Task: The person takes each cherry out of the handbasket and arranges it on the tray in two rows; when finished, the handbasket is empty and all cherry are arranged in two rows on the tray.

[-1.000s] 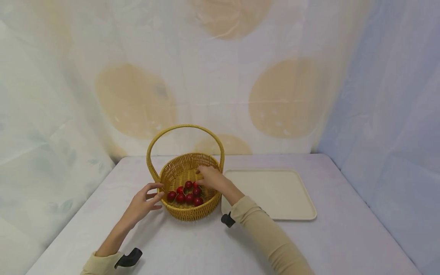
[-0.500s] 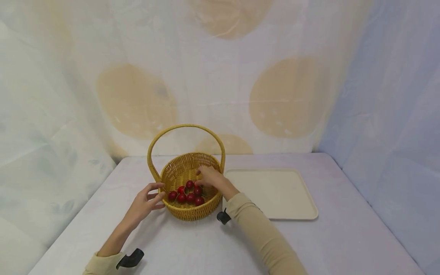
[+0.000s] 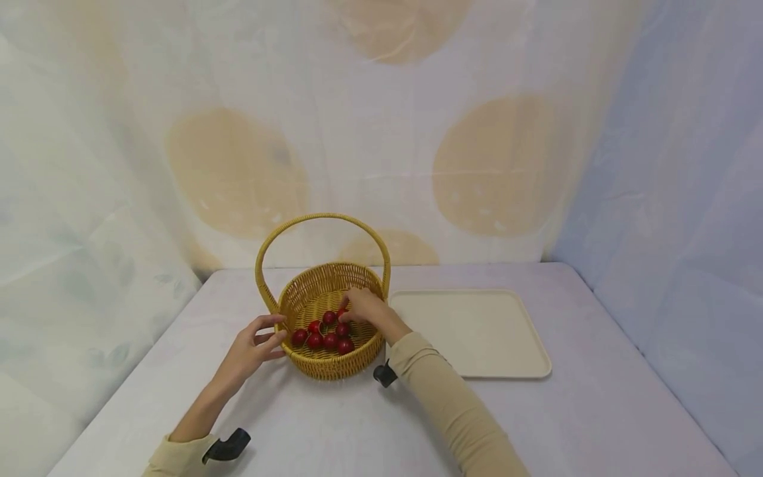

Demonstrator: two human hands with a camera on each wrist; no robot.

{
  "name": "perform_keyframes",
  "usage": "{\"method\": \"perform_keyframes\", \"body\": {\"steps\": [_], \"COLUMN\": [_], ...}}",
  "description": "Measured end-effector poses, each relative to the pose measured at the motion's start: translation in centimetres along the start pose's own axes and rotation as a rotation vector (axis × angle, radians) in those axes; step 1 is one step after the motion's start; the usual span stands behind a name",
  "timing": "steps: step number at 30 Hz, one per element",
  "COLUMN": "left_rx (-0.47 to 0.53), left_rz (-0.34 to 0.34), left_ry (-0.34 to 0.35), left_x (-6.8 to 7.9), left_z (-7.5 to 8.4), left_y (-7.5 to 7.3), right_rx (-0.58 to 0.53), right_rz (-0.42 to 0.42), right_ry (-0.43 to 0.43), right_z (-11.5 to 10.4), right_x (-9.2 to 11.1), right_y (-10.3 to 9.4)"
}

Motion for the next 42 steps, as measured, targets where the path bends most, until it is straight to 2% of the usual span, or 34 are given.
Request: {"method": "perform_keyframes", "body": {"steps": [11,23,31,36,42], "left_rx": [0.06,0.066,0.065,0.069,0.073], "left_rz": [-0.01,-0.006,-0.013,-0.011,-0.012], "left_ry": [-0.009,-0.004,-0.013,-0.015,-0.017], "left_x": [0.2,0.0,0.1,0.1,0.1], "left_z": [-0.2,-0.4,-0.5,-0.5,-0.6], "left_y": [0.0,-0.1,-0.1,-0.2,-0.2], "right_rx": [0.005,-0.022,-0.042,-0.077,-0.192], "right_rz": [0.002,-0.006,0.012,0.032,0.018], "right_ry": [0.012,0.01,-0.037,-0.074,-0.107], "right_z": [0.0,-0.1,-0.7,-1.1,-1.2], "right_x": [0.0,-0.1,0.4,0.9,1.5], "right_y": [0.1,0.1,-0.5,-1.1,-1.5]}}
Point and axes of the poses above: each hand's wrist, its own x-axis away from the middle knuckle, its own y-axis out of the palm, z = x × y, the point moved 5 cm from there along -x, towards the middle knuckle, and after that the axes turned 12 degrees about -x, right-handed, at the moved point
